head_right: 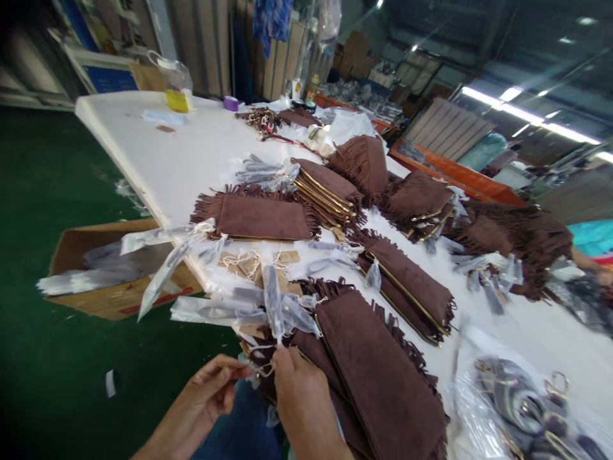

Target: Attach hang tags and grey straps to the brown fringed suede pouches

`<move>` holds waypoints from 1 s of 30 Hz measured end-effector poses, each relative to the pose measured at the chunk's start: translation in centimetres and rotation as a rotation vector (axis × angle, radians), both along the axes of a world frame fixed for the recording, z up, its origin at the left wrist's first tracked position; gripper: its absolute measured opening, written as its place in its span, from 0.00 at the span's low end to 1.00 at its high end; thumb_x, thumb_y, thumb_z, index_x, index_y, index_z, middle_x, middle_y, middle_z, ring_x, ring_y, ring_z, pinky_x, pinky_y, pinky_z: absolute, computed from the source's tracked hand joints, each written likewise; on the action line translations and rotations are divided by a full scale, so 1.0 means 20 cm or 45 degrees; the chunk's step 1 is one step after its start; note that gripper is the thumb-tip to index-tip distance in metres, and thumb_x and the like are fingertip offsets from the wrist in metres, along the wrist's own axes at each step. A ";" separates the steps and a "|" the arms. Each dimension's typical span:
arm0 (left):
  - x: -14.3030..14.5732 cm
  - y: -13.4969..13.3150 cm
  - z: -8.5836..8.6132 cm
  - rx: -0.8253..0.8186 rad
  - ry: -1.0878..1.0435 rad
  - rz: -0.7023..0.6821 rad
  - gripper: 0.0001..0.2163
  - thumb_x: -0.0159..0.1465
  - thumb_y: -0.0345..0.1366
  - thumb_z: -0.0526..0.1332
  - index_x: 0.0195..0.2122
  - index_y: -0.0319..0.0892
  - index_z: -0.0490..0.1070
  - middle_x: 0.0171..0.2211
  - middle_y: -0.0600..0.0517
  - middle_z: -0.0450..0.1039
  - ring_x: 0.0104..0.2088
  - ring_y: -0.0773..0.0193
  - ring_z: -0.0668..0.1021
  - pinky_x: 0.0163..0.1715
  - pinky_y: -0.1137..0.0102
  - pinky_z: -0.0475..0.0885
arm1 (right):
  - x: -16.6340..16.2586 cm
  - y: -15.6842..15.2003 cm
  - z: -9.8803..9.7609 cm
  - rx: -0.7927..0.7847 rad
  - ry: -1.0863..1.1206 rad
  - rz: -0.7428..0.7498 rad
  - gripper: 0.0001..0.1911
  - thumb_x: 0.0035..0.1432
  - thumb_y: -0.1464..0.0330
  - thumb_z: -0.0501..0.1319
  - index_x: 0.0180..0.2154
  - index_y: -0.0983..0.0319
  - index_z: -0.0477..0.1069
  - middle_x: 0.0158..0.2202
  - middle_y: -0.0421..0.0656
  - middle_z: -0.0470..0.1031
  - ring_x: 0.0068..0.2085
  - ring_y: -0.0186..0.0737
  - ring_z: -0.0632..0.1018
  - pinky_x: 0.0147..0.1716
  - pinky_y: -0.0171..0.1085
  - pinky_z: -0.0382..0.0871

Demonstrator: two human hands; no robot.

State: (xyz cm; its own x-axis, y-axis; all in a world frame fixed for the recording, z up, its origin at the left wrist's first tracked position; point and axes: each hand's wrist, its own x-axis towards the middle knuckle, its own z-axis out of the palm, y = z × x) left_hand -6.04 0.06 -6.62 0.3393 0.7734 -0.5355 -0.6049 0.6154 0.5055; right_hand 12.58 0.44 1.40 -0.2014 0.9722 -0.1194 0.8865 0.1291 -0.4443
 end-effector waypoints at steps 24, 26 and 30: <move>0.44 0.03 0.29 2.268 1.617 -0.848 0.22 0.64 0.35 0.60 0.60 0.51 0.64 0.63 0.48 0.64 0.62 0.46 0.65 0.59 0.48 0.66 | 0.56 -0.25 0.18 0.488 -0.319 -0.284 0.27 0.56 0.83 0.49 0.55 0.65 0.66 0.51 0.50 0.75 0.52 0.41 0.75 0.54 0.39 0.69; 0.40 0.03 0.32 2.196 1.582 -0.769 0.17 0.66 0.34 0.57 0.56 0.51 0.68 0.58 0.48 0.69 0.59 0.50 0.70 0.57 0.54 0.67 | 0.62 -0.33 0.16 0.554 -0.280 -0.245 0.28 0.56 0.83 0.49 0.56 0.63 0.66 0.54 0.49 0.74 0.55 0.41 0.73 0.57 0.40 0.67; 0.34 0.02 0.39 1.893 1.544 -0.364 0.09 0.68 0.35 0.55 0.46 0.46 0.72 0.45 0.46 0.75 0.49 0.55 0.76 0.53 0.61 0.69 | 0.70 -0.44 0.05 0.447 -0.218 -0.262 0.28 0.54 0.85 0.49 0.52 0.62 0.71 0.52 0.46 0.75 0.53 0.40 0.74 0.57 0.41 0.66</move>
